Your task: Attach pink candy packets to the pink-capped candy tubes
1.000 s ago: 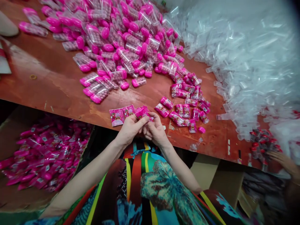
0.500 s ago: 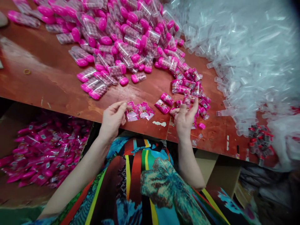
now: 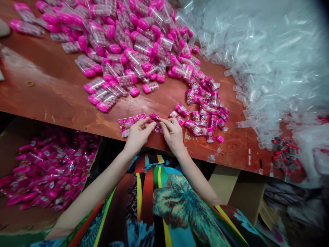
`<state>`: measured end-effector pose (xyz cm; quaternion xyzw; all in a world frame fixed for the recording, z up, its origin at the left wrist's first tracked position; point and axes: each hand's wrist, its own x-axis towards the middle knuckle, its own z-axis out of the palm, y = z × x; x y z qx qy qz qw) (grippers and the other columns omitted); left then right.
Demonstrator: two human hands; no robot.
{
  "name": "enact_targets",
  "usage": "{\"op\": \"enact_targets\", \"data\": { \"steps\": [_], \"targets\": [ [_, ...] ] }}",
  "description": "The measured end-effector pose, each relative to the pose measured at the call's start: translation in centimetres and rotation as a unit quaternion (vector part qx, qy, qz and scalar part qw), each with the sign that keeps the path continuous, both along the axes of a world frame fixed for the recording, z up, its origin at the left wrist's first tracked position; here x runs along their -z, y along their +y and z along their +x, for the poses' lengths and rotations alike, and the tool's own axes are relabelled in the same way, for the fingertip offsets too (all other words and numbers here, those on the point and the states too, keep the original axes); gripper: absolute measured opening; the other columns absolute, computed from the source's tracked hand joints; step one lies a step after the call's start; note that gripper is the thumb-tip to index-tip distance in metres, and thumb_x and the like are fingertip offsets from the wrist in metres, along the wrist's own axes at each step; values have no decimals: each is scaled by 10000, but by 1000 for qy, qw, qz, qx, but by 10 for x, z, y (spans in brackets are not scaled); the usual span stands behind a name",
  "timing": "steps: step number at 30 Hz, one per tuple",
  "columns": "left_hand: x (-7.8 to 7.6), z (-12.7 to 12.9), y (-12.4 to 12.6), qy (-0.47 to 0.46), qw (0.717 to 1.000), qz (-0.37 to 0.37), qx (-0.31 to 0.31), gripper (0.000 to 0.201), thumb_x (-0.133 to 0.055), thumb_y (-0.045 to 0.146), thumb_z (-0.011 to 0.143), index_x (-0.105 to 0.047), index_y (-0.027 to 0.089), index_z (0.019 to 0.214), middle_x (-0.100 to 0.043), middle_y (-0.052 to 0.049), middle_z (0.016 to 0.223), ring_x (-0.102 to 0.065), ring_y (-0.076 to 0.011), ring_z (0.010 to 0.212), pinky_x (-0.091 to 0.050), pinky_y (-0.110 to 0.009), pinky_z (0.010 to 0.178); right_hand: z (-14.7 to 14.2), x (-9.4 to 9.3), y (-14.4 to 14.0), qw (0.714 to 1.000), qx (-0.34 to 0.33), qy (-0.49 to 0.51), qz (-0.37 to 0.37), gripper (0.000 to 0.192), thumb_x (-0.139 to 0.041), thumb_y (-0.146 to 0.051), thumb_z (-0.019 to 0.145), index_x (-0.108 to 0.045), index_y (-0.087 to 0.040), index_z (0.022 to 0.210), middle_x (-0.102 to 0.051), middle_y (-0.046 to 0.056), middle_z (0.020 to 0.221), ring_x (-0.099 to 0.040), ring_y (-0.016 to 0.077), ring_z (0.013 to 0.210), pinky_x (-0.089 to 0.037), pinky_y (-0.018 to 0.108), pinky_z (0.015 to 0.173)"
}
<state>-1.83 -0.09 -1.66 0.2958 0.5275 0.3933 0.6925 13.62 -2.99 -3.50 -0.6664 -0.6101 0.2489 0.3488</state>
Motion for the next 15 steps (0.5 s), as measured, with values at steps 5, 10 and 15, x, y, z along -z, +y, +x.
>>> {"op": "enact_targets", "data": {
  "steps": [5, 10, 15],
  "targets": [
    [-9, 7, 2, -53, 998, -19, 29, 260, -835, 344, 709, -664, 150, 701, -351, 87, 465, -253, -30, 380, -155, -199, 388, -2, -13, 2, 969, 8, 244, -28, 355, -663, -401, 915, -652, -269, 1245, -634, 48, 1128, -594, 167, 955, -510, 329, 870],
    [-11, 5, 4, -85, 995, -24, 51, 314, -878, 347, 653, -661, 121, 651, -394, 66, 450, -302, -32, 384, -215, -196, 394, -6, -18, 13, 912, 34, 404, -68, 353, -715, -396, 852, -586, -247, 1145, -666, 0, 937, -594, 127, 802, -494, 266, 738],
    [-13, 3, 9, -107, 993, -41, 14, 344, -891, 364, 660, -640, 130, 687, -396, 81, 471, -303, -23, 385, -223, -182, 396, -13, -16, 20, 923, 13, 380, -55, 293, -672, -380, 868, -562, -242, 1102, -614, -36, 800, -547, 119, 704, -445, 249, 662]
  ]
}}
